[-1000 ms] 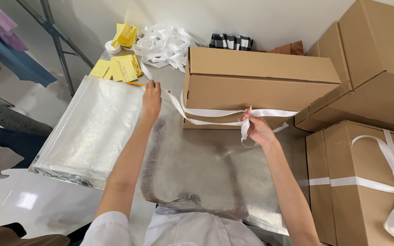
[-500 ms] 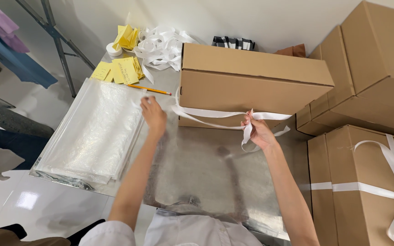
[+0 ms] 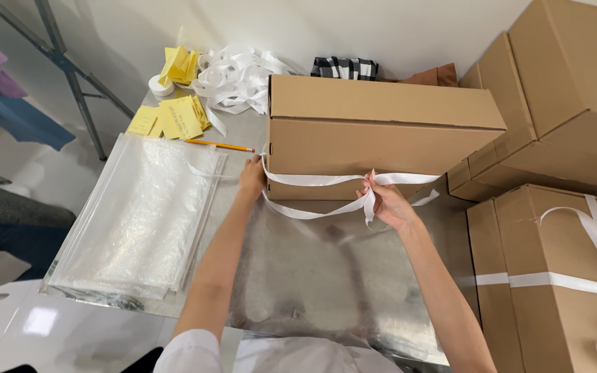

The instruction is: The person places a pink garment wrapped in plastic into a cardboard box and closes the lid. Then, they wrap a white ribbon around the box, tie it into a bow, and adjust the loops to finish the packaging.

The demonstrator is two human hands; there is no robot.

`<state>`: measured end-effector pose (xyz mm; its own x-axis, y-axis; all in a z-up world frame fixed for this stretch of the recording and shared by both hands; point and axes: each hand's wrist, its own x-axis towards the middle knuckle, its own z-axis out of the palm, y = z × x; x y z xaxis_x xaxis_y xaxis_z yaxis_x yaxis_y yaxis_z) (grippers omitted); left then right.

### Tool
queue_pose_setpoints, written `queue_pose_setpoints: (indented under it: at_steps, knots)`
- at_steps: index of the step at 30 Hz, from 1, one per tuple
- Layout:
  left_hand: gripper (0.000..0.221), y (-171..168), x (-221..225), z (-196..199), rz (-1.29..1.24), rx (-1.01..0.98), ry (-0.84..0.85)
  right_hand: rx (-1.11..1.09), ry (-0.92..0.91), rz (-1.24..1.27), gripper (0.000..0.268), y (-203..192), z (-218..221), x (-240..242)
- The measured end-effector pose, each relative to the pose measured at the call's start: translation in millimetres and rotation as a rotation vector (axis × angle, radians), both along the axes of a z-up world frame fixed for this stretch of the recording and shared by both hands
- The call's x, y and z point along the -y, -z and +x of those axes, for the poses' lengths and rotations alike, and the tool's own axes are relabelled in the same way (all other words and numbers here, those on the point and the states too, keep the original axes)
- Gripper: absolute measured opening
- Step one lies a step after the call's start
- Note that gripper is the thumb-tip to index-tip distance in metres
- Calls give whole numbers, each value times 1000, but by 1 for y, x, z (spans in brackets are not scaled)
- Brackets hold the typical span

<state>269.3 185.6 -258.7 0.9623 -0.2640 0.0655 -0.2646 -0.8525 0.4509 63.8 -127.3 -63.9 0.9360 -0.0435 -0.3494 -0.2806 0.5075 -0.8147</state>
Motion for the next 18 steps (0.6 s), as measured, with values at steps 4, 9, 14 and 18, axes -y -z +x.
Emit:
queue_pose_setpoints:
  at_steps: [4,9,14,18]
  knots:
    - [38,-3,2,22,70,48,94,-25,6,-8,18,-5,-1,-3]
    - [21,14,-3,45,494,441,218,-54,27,-40,18,-10,-2,-4]
    - [29,-28,-8,31,485,477,-102,-53,50,-32,17,-14,-1,-1]
    - [9,-38,-35,42,385,-41,-228,-33,46,36,18,-15,-2,4]
